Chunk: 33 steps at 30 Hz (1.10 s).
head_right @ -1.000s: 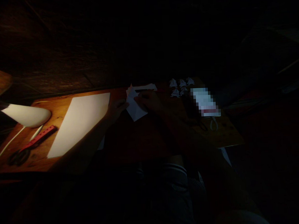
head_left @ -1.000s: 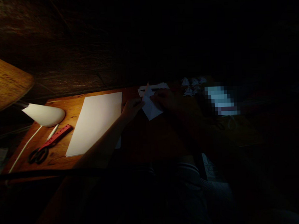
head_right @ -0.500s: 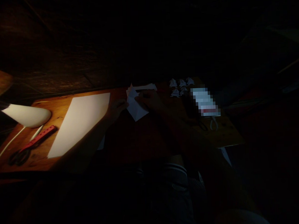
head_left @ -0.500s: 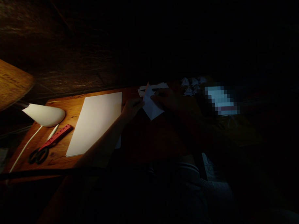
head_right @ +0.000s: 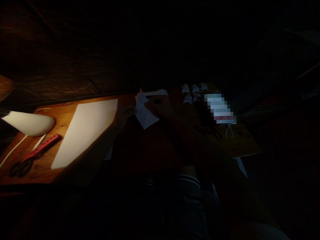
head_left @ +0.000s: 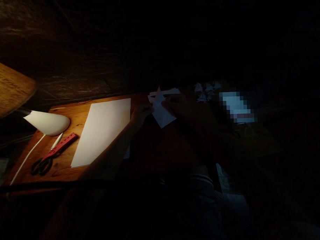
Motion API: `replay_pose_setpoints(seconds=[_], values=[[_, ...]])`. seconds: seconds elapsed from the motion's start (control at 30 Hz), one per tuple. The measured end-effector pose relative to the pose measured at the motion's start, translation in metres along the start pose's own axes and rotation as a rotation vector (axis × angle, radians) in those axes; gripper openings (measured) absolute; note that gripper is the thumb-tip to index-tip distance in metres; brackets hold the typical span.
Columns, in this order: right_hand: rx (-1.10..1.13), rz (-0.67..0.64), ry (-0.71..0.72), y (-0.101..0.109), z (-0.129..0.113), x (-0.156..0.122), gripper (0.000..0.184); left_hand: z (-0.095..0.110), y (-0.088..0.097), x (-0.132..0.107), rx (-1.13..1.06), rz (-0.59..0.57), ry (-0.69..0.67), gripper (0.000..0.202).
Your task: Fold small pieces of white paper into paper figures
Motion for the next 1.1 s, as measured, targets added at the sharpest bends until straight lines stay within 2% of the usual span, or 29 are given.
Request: replay_pose_setpoints(seconds=[0.2, 0.37, 0.47, 0.67, 0.83, 1.1], values=[[-0.061, -0.121, -0.010, 0.000, 0.002, 0.001, 0.042, 0.020, -0.005, -0.010, 0.007, -0.089, 0.021, 0.040], [-0.120, -0.288, -0.005, -0.013, -0.003, -0.008, 0.038, 0.025, -0.003, -0.013, -0.057, 0.012, 0.042, 0.044], [-0.136, -0.333, 0.015, -0.019, -0.007, -0.013, 0.035, 0.025, -0.001, -0.013, -0.064, 0.053, 0.046, 0.041], [-0.146, -0.338, 0.034, -0.020, -0.003, -0.010, 0.037, 0.029, 0.000, -0.014, -0.053, 0.084, 0.081, 0.033], [-0.160, -0.334, 0.017, -0.019, -0.001, -0.009, 0.033, 0.032, -0.001, -0.014, -0.037, 0.085, 0.077, 0.033], [-0.137, -0.314, 0.035, -0.020, -0.002, -0.010, 0.037, 0.033, 0.000, -0.014, -0.009, 0.119, 0.058, 0.036]])
Point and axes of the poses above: each hand's wrist, its own x-axis towards the middle knuckle, its own y-axis out of the back of the hand, z = x × y, the point moved 4 cm from there along x, towards the middle knuckle
